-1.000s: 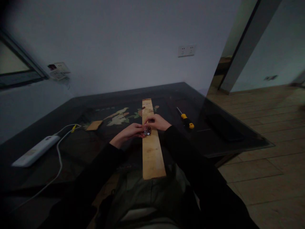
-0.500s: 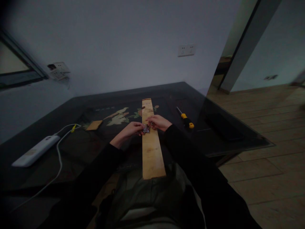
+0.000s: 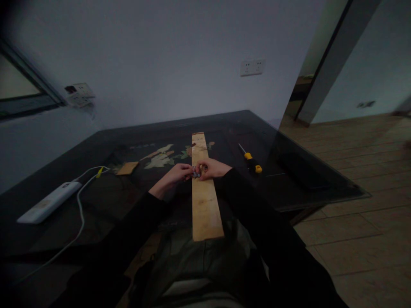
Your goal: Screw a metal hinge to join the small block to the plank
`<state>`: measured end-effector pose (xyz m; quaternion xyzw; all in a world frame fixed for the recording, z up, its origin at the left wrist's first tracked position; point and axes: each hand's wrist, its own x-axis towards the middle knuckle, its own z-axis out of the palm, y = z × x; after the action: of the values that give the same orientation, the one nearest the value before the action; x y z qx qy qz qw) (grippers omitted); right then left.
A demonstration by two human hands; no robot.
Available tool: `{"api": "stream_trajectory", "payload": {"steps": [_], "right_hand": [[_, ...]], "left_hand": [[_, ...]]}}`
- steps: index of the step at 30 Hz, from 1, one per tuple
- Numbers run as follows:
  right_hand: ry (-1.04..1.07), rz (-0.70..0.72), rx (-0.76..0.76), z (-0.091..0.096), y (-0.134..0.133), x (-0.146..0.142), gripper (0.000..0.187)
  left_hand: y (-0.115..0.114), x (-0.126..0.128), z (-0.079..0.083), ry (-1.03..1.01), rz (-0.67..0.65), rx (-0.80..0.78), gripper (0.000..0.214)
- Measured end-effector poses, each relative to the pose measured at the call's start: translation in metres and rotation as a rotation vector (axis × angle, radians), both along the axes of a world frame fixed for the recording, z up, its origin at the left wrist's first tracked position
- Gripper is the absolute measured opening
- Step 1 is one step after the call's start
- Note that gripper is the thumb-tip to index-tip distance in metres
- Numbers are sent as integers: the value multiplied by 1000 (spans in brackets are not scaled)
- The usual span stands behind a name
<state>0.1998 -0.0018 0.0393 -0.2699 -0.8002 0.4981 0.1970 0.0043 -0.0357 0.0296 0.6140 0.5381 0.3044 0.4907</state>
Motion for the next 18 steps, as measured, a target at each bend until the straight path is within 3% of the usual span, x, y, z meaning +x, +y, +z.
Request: {"api": "stream_trajectory", "payload": {"steps": [4,10,18], "right_hand": [[-7,-10,72,-1,1,-1,19],[-15,-50,201,2,4,-1,25],[-13,-15,166,4,2,-1,25]], "left_hand": [[0,0,1,-6,-4,-35,18],[-3,0,5,-91,-34,-83,19],[-2,1,2,-99,-27,-95,21]]}}
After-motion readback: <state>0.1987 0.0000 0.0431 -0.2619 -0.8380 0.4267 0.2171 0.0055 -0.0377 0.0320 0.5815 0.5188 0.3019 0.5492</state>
